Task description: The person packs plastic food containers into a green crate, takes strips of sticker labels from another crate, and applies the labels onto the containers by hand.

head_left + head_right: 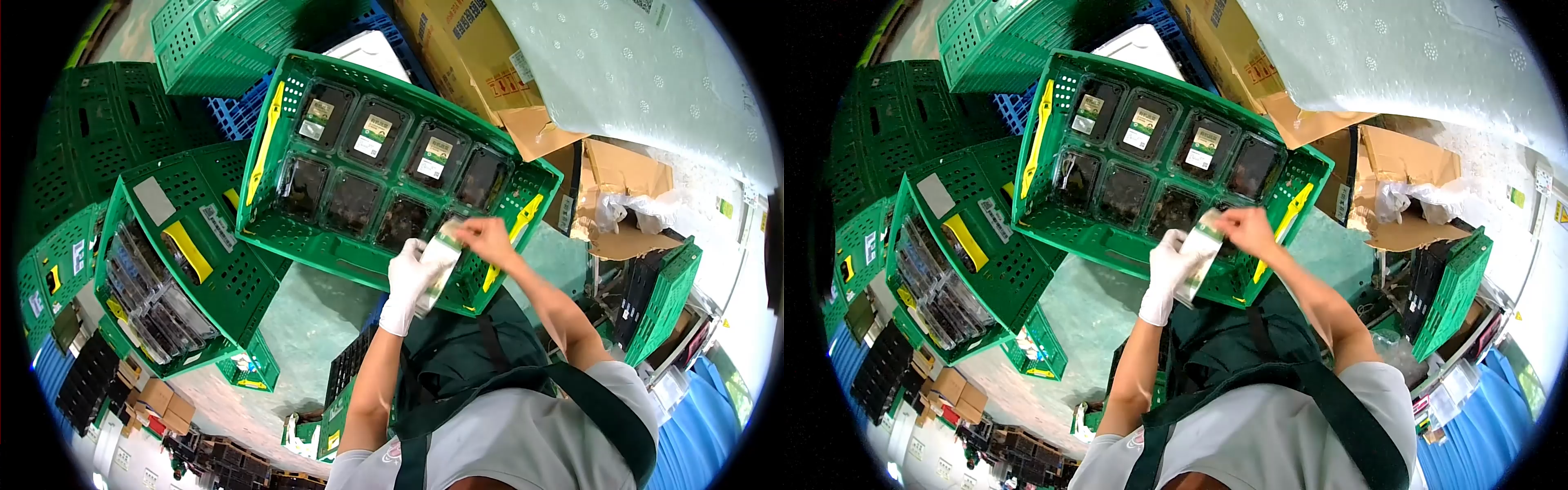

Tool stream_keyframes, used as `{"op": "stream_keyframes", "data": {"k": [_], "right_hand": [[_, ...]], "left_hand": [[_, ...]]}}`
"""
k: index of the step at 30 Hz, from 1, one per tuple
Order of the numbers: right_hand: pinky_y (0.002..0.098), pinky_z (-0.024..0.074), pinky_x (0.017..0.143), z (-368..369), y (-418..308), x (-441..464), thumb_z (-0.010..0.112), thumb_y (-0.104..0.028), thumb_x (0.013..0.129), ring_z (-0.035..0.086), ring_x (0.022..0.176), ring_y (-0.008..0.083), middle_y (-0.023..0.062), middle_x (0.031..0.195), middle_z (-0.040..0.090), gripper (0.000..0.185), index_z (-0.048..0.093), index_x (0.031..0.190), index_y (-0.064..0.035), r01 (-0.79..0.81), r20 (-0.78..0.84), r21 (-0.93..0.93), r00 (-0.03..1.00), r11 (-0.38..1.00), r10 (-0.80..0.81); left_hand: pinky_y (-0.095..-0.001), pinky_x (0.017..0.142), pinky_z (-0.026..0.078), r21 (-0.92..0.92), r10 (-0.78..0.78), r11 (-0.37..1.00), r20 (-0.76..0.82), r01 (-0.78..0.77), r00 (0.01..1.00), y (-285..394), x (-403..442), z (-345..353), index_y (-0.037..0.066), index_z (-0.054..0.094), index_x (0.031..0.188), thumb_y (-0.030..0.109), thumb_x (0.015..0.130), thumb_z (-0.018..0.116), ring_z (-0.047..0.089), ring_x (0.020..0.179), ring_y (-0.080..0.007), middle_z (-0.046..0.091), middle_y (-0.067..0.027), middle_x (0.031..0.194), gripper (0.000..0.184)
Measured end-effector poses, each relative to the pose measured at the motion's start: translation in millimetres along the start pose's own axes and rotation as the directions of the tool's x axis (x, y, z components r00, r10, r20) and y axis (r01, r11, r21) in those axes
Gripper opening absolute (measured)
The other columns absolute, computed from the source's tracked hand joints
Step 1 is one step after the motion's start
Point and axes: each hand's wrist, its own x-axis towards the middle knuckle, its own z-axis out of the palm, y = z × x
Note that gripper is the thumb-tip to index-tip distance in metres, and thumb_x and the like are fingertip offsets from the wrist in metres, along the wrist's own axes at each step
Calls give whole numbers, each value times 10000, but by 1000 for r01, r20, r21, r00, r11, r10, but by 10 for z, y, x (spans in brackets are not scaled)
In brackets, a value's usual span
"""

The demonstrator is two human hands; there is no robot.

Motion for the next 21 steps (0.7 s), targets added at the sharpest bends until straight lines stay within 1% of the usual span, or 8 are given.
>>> {"op": "stream_keyframes", "data": {"k": [1,5,7,11,16,17,19,21], "right_hand": [[306,465,538,-48,136,132,647,-263,748,596,550,183,110,653,633,207,675,782,-61,-48,-86,-58,995,997,42],[420,482,664,-334,759,591,717,-347,648,602,723,362,194,772,629,352,632,803,-42,-167,-270,-300,959,939,84],[436,474,674,-405,929,730,738,-356,629,597,769,365,190,791,628,385,611,808,-40,-215,-224,-373,965,903,137],[466,463,681,-267,1047,960,738,-352,648,588,829,377,181,841,626,436,580,918,-49,-188,-179,-484,977,854,114],[435,499,547,-146,964,1119,719,-334,677,626,727,343,202,755,624,519,486,1008,-10,-252,-245,-740,964,623,99],[435,499,547,-136,1002,1082,719,-334,677,626,727,343,202,755,624,519,486,1008,-10,-254,-246,-740,964,622,101],[423,501,549,-111,1071,966,714,-321,687,624,680,349,180,719,623,456,514,966,-21,-157,-305,-747,944,647,-124],[364,508,611,-117,596,609,678,-378,730,635,675,262,95,739,655,334,635,843,-66,-42,-99,-454,995,890,-4]], "left_hand": [[-297,631,493,16,131,991,49,-132,990,-157,16,44,53,574,1030,234,661,749,642,702,-185,650,-104,757,447],[-268,660,488,-266,17,963,239,48,971,-203,-108,13,27,596,1033,123,748,661,627,700,-159,657,-74,803,307],[-245,674,476,-201,-40,974,291,102,956,-231,-128,-49,5,609,998,91,762,642,604,695,-127,645,-55,788,254],[-228,689,459,-490,-18,844,377,217,926,-310,-116,-9,-34,605,986,64,794,613,559,716,-79,618,-24,820,216],[-202,553,447,-405,-76,895,271,186,959,-111,-153,-8,-12,577,1042,84,815,627,543,616,-53,613,-23,778,251],[-205,540,445,-348,-97,919,257,186,961,-105,-160,-36,-5,580,1040,91,815,629,539,599,-50,612,-26,761,249],[-209,546,442,-232,-121,955,262,184,957,-158,-142,-43,2,582,1034,68,825,601,540,618,-50,612,-34,784,220],[-213,577,448,-326,16,944,203,52,979,-224,-144,-9,3,578,1031,20,829,560,547,663,-60,616,-30,818,204]]}}
